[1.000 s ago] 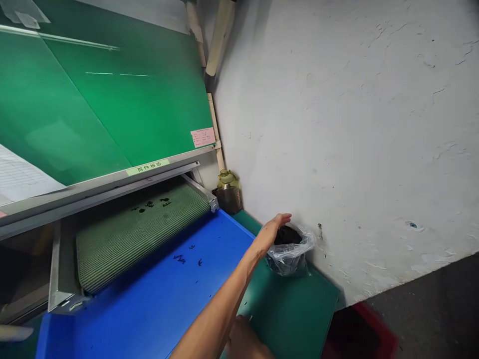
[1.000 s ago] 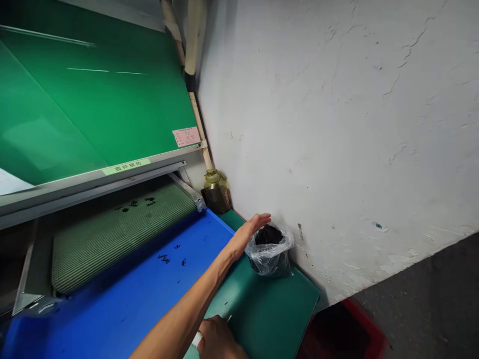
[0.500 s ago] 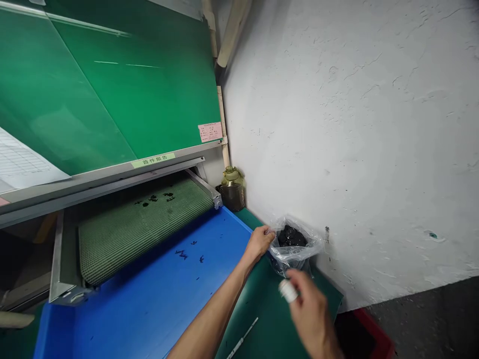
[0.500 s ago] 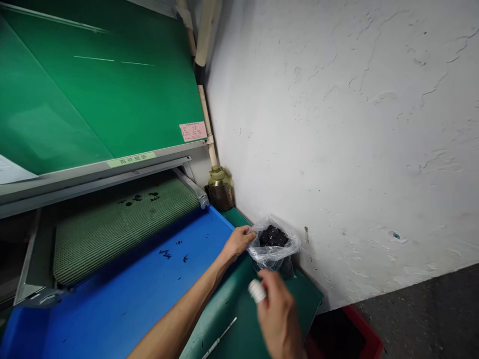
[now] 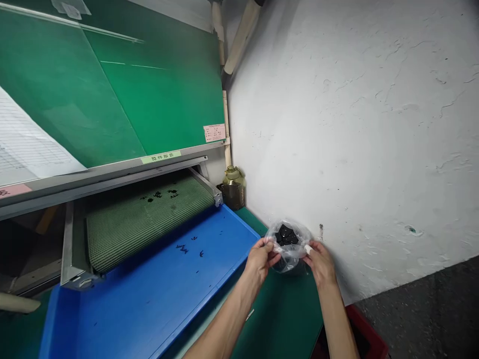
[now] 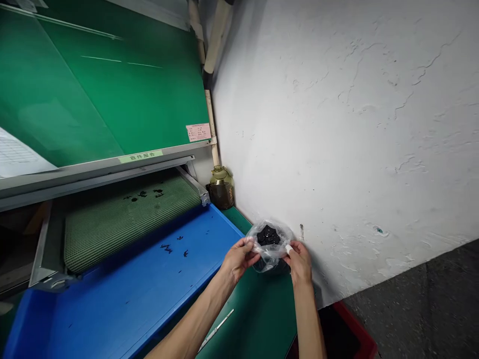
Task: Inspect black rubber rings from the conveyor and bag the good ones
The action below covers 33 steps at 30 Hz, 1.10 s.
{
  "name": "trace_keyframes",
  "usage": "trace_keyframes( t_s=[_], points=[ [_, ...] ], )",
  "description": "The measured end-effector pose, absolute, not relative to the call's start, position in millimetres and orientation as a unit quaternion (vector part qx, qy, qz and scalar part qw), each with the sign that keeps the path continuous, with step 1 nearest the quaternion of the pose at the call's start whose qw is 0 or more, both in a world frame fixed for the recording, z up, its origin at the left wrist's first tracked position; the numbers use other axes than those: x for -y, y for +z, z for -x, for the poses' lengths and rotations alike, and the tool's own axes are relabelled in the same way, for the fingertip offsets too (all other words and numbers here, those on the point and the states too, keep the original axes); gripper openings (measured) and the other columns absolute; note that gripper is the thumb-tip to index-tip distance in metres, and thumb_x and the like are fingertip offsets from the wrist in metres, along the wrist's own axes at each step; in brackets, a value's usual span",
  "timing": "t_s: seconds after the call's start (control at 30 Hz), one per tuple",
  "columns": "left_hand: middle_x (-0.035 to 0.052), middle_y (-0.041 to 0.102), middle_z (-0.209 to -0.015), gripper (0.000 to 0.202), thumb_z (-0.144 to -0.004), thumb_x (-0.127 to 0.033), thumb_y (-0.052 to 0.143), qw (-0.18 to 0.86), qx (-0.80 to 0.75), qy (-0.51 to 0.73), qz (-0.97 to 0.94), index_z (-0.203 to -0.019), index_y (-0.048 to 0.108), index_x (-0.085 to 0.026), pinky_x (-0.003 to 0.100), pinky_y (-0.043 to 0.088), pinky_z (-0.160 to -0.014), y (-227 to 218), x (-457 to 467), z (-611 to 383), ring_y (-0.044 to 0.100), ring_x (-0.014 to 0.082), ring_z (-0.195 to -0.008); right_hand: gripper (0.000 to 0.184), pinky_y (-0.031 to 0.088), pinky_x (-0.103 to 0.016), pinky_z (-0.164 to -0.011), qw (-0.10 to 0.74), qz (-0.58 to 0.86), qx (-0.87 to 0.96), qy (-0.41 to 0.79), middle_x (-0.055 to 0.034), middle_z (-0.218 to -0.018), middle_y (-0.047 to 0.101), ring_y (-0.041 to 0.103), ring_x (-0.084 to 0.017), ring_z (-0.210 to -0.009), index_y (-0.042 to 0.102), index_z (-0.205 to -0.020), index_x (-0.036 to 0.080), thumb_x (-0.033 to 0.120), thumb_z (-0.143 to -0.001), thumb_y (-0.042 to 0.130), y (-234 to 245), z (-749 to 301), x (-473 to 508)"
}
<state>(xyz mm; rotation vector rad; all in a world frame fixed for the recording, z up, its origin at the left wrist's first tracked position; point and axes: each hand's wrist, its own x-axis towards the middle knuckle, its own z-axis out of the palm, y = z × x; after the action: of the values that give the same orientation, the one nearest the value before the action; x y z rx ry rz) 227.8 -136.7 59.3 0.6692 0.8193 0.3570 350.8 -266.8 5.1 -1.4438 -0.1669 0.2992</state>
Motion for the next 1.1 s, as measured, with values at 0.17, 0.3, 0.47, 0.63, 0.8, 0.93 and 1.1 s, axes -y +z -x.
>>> trace_keyframes(
  t_s=[0.17,0.3,0.47,0.63,0.8,0.93,1.1],
  points=[
    [-0.0001,0.055,-0.066,0.015,-0.078,-0.005,0.052,0.866,-0.367,0.265,-0.211,-0.072,0.049,-0.018,0.023,0.053,-0.065,52.6,136.5,-248.8,0.059,0.0098,-0.061,0.023,0.055,-0.035,-0.069,0.807,0.560,0.059,0.179,-0.0034,-0.079,0.059,0.060,-0.018,-0.080,0.052,-0.080,0.022,0.040,-0.069,0.058,-4.9,-343.0,264.1],
    [-0.0052,0.031,-0.047,0.028,-0.080,-0.008,0.043,0.861,-0.360,0.305,-0.190,-0.056,0.037,-0.020,0.018,0.039,-0.042,39.6,140.6,-261.4,0.036,0.0071,-0.039,0.014,0.053,-0.027,-0.056,0.822,0.531,0.055,0.198,0.0016,-0.066,0.050,0.054,-0.013,-0.063,0.049,-0.072,0.023,0.035,-0.072,0.057,-21.7,-338.7,256.8],
    [-0.0046,0.036,-0.054,0.024,-0.085,-0.039,0.046,0.830,-0.362,0.343,-0.249,-0.071,0.047,-0.020,0.019,0.029,-0.039,30.8,143.8,-254.0,0.032,0.0080,-0.043,0.025,0.050,-0.027,-0.055,0.781,0.595,0.027,0.188,-0.0022,-0.082,0.058,0.056,-0.016,-0.070,0.055,-0.091,0.021,0.042,-0.078,0.052,-21.8,-340.0,265.6],
    [-0.0006,0.050,-0.079,0.025,-0.064,-0.031,0.073,0.743,-0.378,0.323,-0.448,-0.081,0.059,-0.020,0.020,0.038,-0.061,29.6,138.6,-233.4,0.046,0.0125,-0.071,0.055,0.047,-0.032,-0.069,0.539,0.838,0.082,0.032,-0.0109,-0.113,0.055,0.055,-0.023,-0.089,0.055,-0.115,0.017,0.049,-0.070,0.057,7.6,-341.3,276.1],
    [-0.0030,0.048,-0.060,0.018,-0.061,-0.022,0.075,0.787,-0.362,0.272,-0.419,-0.064,0.058,-0.015,0.021,0.034,-0.055,30.2,134.4,-238.5,0.043,0.0103,-0.057,0.042,0.044,-0.030,-0.068,0.652,0.751,0.056,0.089,-0.0068,-0.094,0.061,0.056,-0.022,-0.084,0.062,-0.097,0.017,0.031,-0.058,0.064,16.6,-351.6,258.9],
    [-0.0049,0.043,-0.052,0.026,-0.069,-0.030,0.070,0.859,-0.314,0.257,-0.314,-0.062,0.049,-0.016,0.021,0.035,-0.049,39.1,131.3,-256.6,0.039,0.0073,-0.046,0.032,0.044,-0.027,-0.056,0.739,0.658,0.045,0.140,-0.0008,-0.077,0.059,0.055,-0.015,-0.066,0.054,-0.093,0.018,0.036,-0.067,0.056,14.8,-355.8,242.4],
    [-0.0089,0.030,-0.052,0.030,-0.075,-0.025,0.065,0.907,-0.249,0.272,-0.201,-0.062,0.039,-0.018,0.016,0.027,-0.041,50.7,123.4,-268.2,0.026,0.0023,-0.040,0.028,0.033,-0.017,-0.040,0.828,0.523,0.058,0.191,0.0093,-0.056,0.036,0.035,-0.005,-0.044,0.039,-0.069,0.022,0.040,-0.073,0.059,29.6,-356.1,241.0]
  ],
)
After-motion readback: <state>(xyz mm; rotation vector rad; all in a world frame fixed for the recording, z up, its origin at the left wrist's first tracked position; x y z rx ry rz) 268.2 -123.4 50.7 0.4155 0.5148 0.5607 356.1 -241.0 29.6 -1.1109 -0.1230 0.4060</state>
